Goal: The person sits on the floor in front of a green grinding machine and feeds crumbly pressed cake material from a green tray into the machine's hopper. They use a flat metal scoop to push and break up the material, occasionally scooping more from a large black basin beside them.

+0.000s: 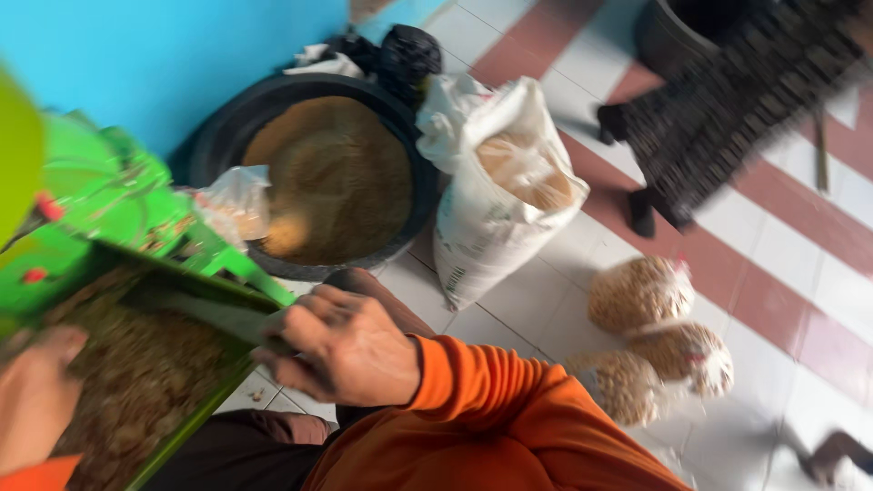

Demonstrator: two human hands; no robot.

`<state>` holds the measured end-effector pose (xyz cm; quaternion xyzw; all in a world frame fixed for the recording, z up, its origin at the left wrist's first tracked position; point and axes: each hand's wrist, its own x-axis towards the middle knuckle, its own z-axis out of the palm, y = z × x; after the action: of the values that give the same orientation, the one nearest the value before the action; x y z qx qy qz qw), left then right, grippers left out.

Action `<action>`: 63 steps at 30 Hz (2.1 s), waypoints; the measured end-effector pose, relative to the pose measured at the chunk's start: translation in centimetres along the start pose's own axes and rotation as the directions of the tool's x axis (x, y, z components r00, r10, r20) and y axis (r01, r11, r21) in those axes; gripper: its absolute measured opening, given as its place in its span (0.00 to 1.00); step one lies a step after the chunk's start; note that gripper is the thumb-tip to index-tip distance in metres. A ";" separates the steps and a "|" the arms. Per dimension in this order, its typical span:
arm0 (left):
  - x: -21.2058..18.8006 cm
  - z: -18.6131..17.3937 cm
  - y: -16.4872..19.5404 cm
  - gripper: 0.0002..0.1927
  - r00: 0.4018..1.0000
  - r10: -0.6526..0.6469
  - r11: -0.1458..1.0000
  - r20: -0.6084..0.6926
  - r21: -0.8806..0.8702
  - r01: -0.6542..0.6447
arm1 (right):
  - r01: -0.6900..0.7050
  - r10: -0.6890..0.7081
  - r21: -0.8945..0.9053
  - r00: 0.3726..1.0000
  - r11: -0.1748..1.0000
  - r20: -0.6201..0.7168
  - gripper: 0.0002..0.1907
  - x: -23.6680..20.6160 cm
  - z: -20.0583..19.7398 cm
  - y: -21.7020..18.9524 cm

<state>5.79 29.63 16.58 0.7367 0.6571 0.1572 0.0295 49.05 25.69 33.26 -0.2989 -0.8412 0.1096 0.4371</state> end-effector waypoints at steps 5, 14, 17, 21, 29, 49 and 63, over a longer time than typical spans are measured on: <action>-0.6 -1.8 3.4 0.23 0.970 -0.242 0.956 -0.013 0.166 0.241 | 0.005 -0.006 0.025 0.999 1.000 0.046 0.13 0.6 0.2 0.1; 0.2 -4.8 6.8 0.07 0.915 -0.323 0.922 -0.240 -0.299 0.247 | 0.012 -0.012 0.010 0.999 1.000 0.040 0.11 1.6 1.0 -1.3; -0.7 -7.2 8.3 0.15 0.927 0.015 0.998 -0.374 0.059 0.008 | 0.052 -0.051 -0.005 0.997 0.999 0.065 0.11 2.2 2.4 -1.4; -3.3 -11.3 11.3 0.15 0.980 -0.033 0.994 -0.196 0.095 0.052 | 0.130 -0.131 0.021 0.991 0.991 0.032 0.12 3.3 4.3 -1.7; -10.0 -16.1 17.0 0.11 0.996 -0.084 0.974 -0.037 0.209 0.090 | 0.180 -0.180 0.012 0.982 0.984 0.048 0.12 4.3 7.2 -2.2; -3.2 -8.6 10.7 0.06 0.995 0.058 0.920 -0.085 0.391 -0.020 | 0.086 -0.077 -0.044 0.981 0.995 0.177 0.10 3.8 1.2 -3.4; -11.3 -15.5 15.6 0.08 0.995 -0.103 0.890 -0.014 0.446 0.098 | 0.115 -0.117 0.027 0.990 0.993 0.083 0.10 4.4 6.1 -3.6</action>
<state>15.54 13.98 33.02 0.6896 0.7127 -0.0031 -0.1285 40.73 25.94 34.17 -0.2398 -0.8735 0.1057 0.4103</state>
